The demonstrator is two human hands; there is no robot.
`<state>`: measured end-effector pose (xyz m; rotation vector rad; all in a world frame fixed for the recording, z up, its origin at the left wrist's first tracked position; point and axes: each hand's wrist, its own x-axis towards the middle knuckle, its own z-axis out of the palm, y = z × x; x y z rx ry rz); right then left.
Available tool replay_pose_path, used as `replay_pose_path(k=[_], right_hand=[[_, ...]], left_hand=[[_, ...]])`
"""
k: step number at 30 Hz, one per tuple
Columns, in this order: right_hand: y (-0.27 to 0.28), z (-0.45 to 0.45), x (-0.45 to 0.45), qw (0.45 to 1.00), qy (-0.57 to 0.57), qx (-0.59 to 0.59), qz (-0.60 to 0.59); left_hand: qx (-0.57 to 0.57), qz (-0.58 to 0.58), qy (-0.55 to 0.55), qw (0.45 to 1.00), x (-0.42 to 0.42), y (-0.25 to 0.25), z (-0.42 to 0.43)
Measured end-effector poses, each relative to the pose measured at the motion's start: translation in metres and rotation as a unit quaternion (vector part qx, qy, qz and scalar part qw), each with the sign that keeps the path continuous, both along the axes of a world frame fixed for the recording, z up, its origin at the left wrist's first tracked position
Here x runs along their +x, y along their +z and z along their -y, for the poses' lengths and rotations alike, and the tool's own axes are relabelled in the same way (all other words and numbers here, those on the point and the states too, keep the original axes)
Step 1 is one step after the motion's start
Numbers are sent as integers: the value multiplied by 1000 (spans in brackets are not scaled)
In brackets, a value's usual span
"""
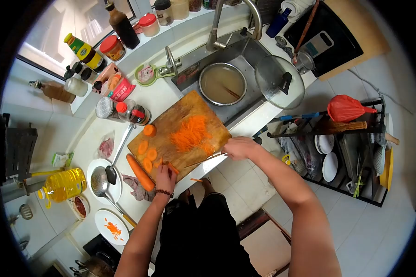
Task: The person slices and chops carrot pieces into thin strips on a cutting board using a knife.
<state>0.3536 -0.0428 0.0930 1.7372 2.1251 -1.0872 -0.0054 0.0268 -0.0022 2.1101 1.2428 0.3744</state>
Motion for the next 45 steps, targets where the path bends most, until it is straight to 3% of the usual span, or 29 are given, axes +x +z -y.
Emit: replay_pose_path(k=[7, 10, 12, 15, 19, 21, 25, 27, 30, 32, 35, 37, 42, 45], right_hand=[[10, -48, 30, 999, 5, -5, 46], [15, -54, 34, 999, -2, 24, 35], [25, -46, 30, 999, -23, 37, 6], [31, -28, 20, 995, -66, 57, -46], [27, 12, 9, 982, -154, 76, -72], [21, 32, 5, 979, -165, 76, -89], [21, 61, -7, 962, -227, 75, -131], [27, 72, -10, 960, -245, 65, -123], [33, 91, -15, 940, -302, 83, -134], [33, 103, -17, 897, -382, 109, -195], [46, 112, -17, 886, -416, 81, -190], [44, 118, -15, 883, -420, 84, -190], [40, 132, -29, 870, -430, 103, -217], [43, 138, -38, 871, -424, 112, -221]], left_hand=[[-35, 5, 47, 998, 7, 19, 9], [19, -19, 60, 998, 8, 32, 19], [73, 3, -121, 990, 7, 35, 34], [119, -60, -245, 960, 21, 19, 67], [131, -85, -249, 956, 39, 6, 81], [131, -179, -263, 939, 41, 2, 83], [143, -124, -247, 950, 40, 5, 77], [66, -88, -190, 976, 46, 22, 72], [44, -74, -120, 989, 74, 44, 40], [79, -43, -100, 991, 88, 48, 20], [120, 4, -74, 990, 88, 56, 14], [105, -96, -165, 976, 74, 46, 16], [90, -81, -204, 972, 71, 21, 11], [84, -88, -300, 946, 71, 12, -9]])
